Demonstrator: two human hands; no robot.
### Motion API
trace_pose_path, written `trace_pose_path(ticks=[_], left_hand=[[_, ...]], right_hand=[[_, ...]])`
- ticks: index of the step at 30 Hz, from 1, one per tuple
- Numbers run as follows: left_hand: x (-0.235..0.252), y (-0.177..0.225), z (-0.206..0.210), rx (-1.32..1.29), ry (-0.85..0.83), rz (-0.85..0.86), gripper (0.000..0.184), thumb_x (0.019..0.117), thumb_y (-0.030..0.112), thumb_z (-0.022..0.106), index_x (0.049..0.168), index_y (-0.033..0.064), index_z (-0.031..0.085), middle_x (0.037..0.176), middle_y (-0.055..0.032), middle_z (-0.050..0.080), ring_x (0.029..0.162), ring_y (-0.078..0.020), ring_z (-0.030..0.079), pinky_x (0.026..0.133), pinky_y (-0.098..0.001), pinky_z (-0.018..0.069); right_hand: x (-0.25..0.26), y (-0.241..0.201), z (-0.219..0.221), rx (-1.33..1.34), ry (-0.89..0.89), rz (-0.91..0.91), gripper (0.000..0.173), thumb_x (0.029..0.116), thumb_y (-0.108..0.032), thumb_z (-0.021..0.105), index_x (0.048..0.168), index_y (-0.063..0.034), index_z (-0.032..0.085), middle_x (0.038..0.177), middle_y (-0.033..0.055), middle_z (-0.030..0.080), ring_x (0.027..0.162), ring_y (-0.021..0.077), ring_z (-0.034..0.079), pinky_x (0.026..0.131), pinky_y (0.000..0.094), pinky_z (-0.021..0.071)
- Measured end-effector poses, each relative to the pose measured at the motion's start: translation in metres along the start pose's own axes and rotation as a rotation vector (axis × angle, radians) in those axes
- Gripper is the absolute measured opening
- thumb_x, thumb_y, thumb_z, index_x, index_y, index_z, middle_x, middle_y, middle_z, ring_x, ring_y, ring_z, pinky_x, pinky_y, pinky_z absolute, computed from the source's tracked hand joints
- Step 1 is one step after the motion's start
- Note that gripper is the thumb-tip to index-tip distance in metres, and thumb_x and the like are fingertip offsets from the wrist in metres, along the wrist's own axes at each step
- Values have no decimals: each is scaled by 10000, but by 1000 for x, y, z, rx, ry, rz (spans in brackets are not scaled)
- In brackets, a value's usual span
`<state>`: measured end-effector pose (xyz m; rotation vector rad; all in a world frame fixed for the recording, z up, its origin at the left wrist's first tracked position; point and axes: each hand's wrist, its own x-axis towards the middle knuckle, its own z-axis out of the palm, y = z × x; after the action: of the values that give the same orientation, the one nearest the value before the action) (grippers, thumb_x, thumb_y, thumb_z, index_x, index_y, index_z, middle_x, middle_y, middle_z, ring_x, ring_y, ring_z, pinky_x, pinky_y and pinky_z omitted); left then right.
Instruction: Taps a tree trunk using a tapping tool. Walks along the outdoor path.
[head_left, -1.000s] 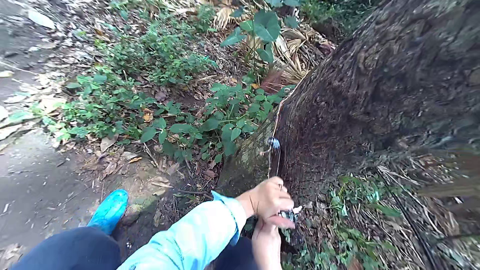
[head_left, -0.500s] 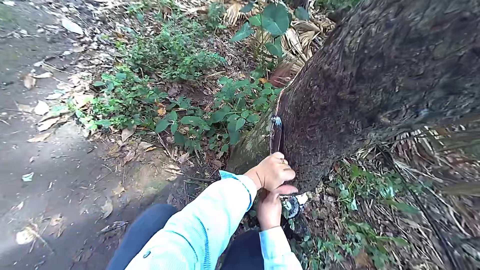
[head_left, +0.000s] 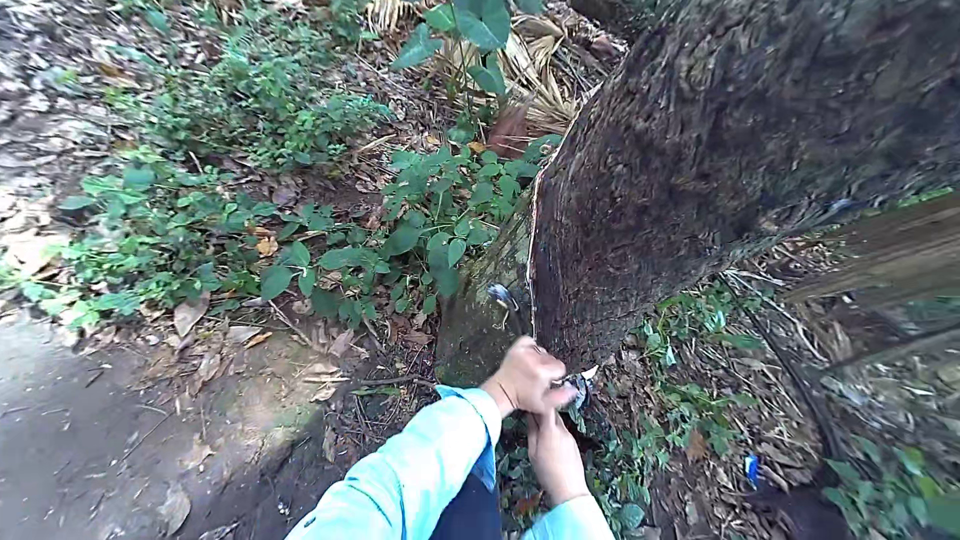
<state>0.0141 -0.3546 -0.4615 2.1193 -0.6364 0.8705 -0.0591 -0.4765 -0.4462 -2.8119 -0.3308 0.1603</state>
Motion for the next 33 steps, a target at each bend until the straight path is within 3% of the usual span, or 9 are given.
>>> trace_pose_path(ticks=[1,5,9,12,18,20,22,27,33], left_hand=[[2,-10,-2,30,77,8,543,962,449,436,594,80,588,565,-82,615,561,-244,633,773,-470,493],[34,-5,-13,134,313,276,645,1046,551,297,600,146,527,518,-27,535,525,-193,541,748,-345,466],[33,-24,18,134,323,248,652,1036,561,282,586,146,506,492,-24,503,485,-190,510,709,-350,448],[30,-38,23,191,337,230,644,1036,554,262,591,153,499,496,-16,495,493,-188,503,727,-347,443],[34,-32,25,214,327,260,615,1032,521,319,588,150,527,503,-21,518,511,-199,525,735,-350,436],[39,-15,20,136,304,291,624,1053,506,353,588,140,552,509,-31,543,519,-205,563,732,-353,486],[47,-1,23,118,316,360,586,1046,488,392,586,149,520,501,-21,507,519,-199,522,709,-335,445],[51,5,32,169,390,341,596,1055,491,348,590,148,497,490,-15,477,502,-186,488,709,-326,418],[44,7,44,194,389,336,617,1047,537,346,588,153,494,492,-9,475,500,-179,472,689,-318,402]], right_hand=[[8,-3,-2,-11,21,-47,267,1037,-101,557,1221,66,655,1131,299,694,908,466,728,778,590,587],[28,7,10,35,497,-276,234,873,-98,565,924,77,711,813,245,719,673,412,727,566,530,585],[37,17,15,-14,406,-187,200,915,-81,590,931,88,694,819,262,713,685,423,732,581,545,589],[55,27,24,-46,432,-279,228,906,-116,563,887,68,695,759,237,703,621,392,719,526,508,576],[66,46,32,54,486,-377,261,919,-152,539,878,66,678,749,209,708,656,351,730,577,467,593],[57,51,26,114,532,-410,257,926,-163,532,871,38,683,777,190,713,724,300,736,661,431,603],[47,55,19,159,564,-394,226,939,-165,534,902,7,675,821,176,710,830,254,728,789,385,583],[50,71,6,122,557,-452,239,942,-179,527,867,-4,671,781,164,713,724,263,731,627,389,591],[46,78,8,67,541,-433,240,925,-153,516,871,1,693,816,174,725,756,298,739,657,425,593]])
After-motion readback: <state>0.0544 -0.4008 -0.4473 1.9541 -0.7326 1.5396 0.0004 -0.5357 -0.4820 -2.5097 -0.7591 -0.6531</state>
